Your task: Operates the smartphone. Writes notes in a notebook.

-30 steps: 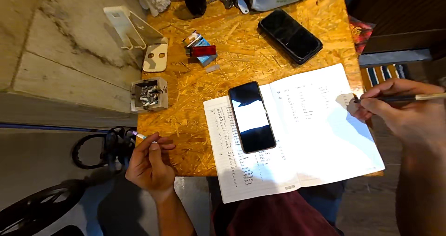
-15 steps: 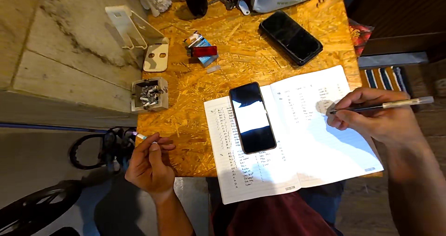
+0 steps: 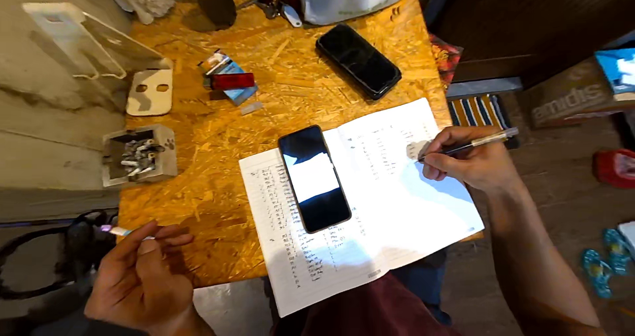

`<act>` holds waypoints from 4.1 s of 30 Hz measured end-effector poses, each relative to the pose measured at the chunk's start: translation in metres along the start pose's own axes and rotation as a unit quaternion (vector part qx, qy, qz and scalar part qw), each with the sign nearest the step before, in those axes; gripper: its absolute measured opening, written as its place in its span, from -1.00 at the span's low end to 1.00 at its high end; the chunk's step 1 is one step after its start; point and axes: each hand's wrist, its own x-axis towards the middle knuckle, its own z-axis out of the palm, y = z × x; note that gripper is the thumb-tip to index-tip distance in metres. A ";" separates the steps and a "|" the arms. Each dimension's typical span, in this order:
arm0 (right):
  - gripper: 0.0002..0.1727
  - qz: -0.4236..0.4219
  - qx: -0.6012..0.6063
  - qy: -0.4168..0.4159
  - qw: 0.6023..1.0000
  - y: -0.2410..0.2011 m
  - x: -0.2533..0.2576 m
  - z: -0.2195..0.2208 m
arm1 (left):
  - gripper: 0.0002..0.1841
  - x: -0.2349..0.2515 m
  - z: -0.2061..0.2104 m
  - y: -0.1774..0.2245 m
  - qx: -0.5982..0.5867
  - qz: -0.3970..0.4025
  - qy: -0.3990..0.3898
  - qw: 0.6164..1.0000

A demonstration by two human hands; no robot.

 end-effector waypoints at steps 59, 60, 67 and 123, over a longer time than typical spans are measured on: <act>-0.97 0.028 -0.037 0.097 0.994 0.004 -0.010 -0.025 | -0.68 -0.001 -0.003 -0.002 0.026 -0.011 0.002 1.000; -0.97 0.032 -0.039 0.098 0.994 0.003 -0.010 -0.024 | -0.68 -0.001 -0.002 -0.002 0.026 -0.010 0.003 1.000; -0.96 0.029 -0.051 0.099 0.993 0.002 -0.011 -0.024 | -0.68 0.000 -0.001 0.001 0.029 -0.010 0.005 1.000; -0.57 -0.143 -0.207 -0.118 0.961 -0.037 -0.016 0.110 | -0.72 0.003 0.004 0.011 -0.072 0.030 0.029 0.997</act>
